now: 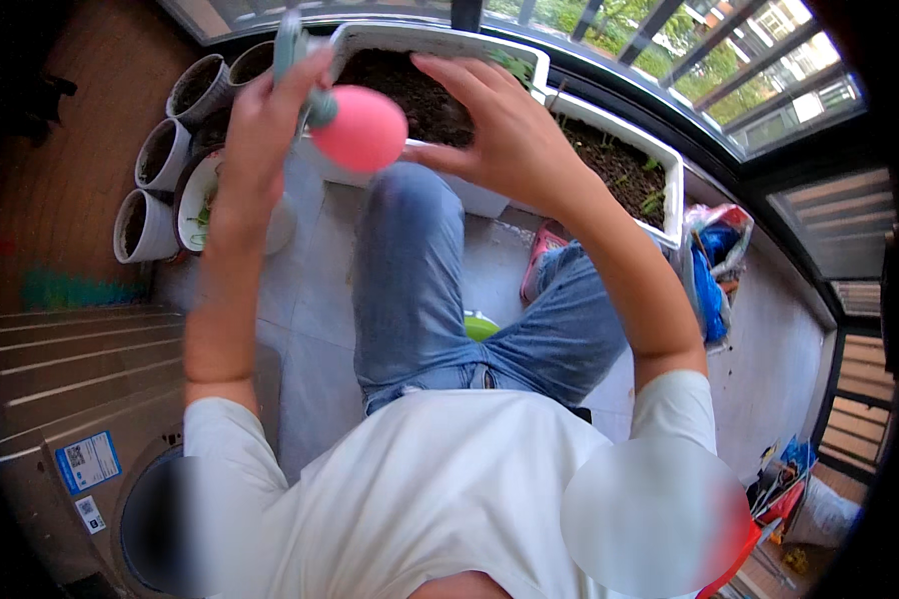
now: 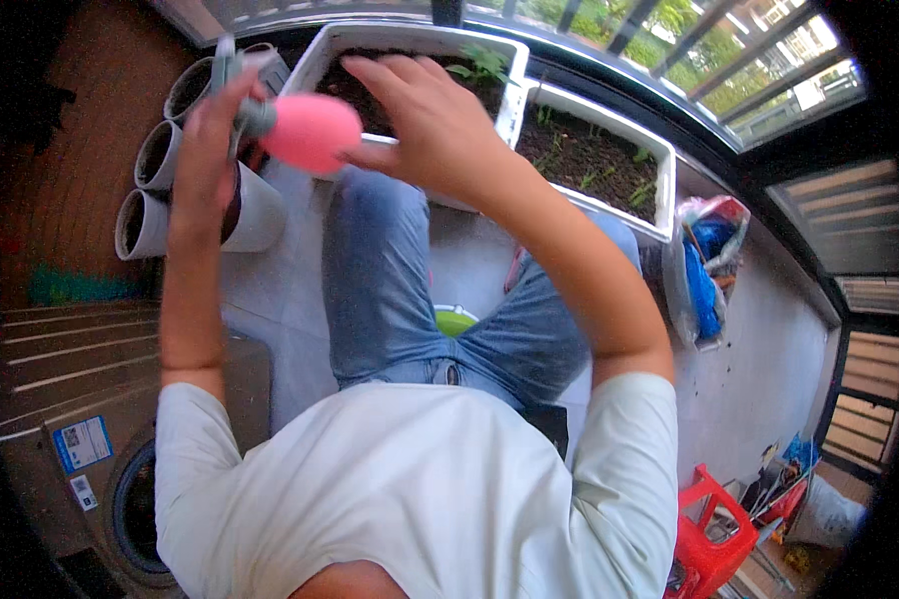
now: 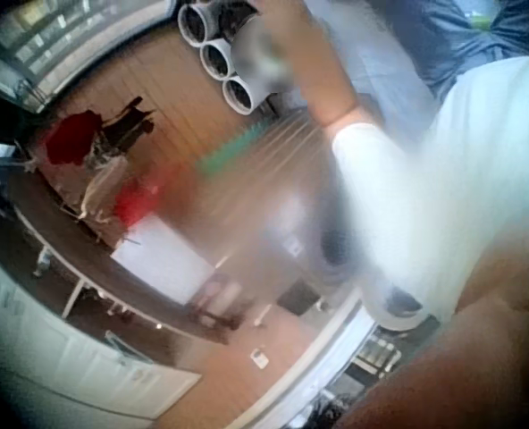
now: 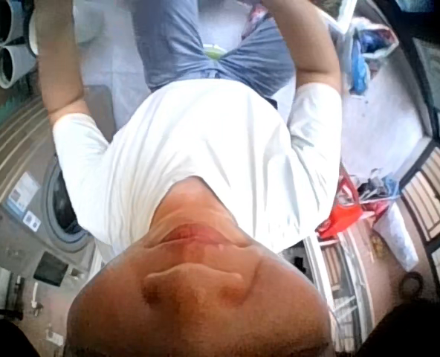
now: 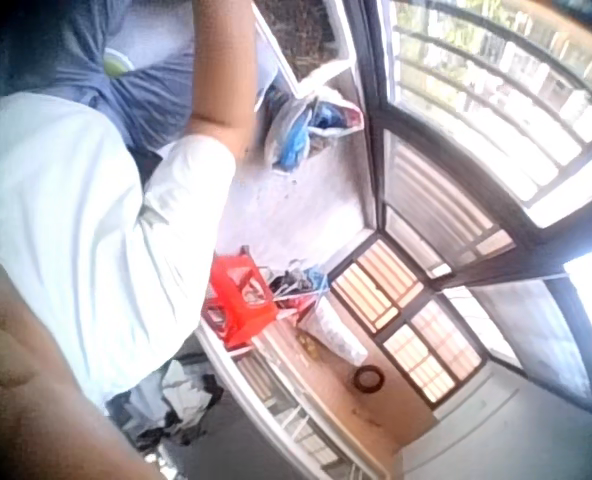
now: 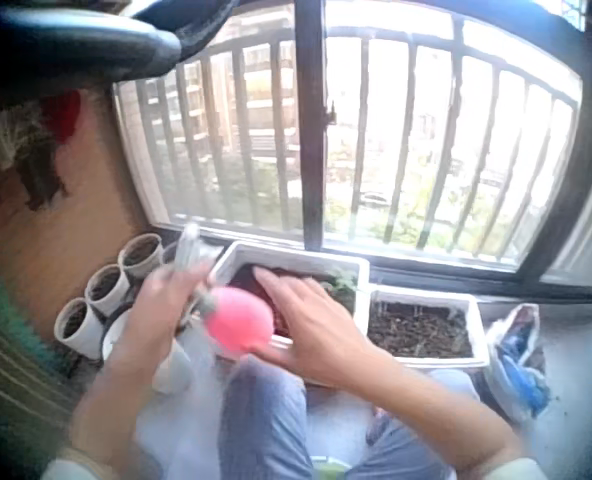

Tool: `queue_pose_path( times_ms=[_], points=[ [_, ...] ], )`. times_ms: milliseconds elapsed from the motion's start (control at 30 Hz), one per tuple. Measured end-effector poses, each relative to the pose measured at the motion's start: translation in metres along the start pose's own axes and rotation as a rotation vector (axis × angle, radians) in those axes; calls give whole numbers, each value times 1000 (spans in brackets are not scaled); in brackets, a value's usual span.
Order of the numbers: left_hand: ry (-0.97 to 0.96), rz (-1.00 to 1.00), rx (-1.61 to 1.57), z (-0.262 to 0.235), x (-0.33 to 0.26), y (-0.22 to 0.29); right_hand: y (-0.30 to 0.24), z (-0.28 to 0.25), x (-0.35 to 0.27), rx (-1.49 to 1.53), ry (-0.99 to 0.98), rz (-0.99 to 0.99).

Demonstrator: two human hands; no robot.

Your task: The person cleans the window sill and the edges of white styrofoam planters using a wet cloth. They also water the plants in the planters and several smaller pots using a pink spray bottle. The person sits on a small stool on the floor during the task.

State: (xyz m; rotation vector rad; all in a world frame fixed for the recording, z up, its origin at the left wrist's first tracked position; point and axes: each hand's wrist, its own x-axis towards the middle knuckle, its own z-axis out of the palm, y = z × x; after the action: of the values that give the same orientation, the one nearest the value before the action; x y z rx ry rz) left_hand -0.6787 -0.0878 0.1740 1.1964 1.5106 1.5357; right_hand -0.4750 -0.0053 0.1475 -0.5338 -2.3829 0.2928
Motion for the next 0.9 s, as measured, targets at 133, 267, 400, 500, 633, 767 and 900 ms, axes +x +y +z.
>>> queue_pose_path(
  times_ms=[133, 267, 400, 500, 633, 767, 900],
  points=[
    [-80, 66, 20, 59, 21, 34, 2, -3, 20, -13, 199, 58],
    [-232, 38, 222, 116, 19, 31, 16, -25, -2, -113, 218, 100],
    [-443, 115, 204, 143, 20, 21, 51, -39, -25, 176, 181, 212],
    [-404, 220, 123, 136, 30, -22, 75, -39, -49, 294, 6, 523],
    [-124, -308, 28, 62, 54, -98, 138, -37, -91, 266, 50, 671],
    [364, -256, 448, -95, 101, -225, 153, -19, -104, 313, 82, 716],
    [474, -384, 707, -143, 128, -273, 167, -4, -111, 306, 15, 763]
  ],
)
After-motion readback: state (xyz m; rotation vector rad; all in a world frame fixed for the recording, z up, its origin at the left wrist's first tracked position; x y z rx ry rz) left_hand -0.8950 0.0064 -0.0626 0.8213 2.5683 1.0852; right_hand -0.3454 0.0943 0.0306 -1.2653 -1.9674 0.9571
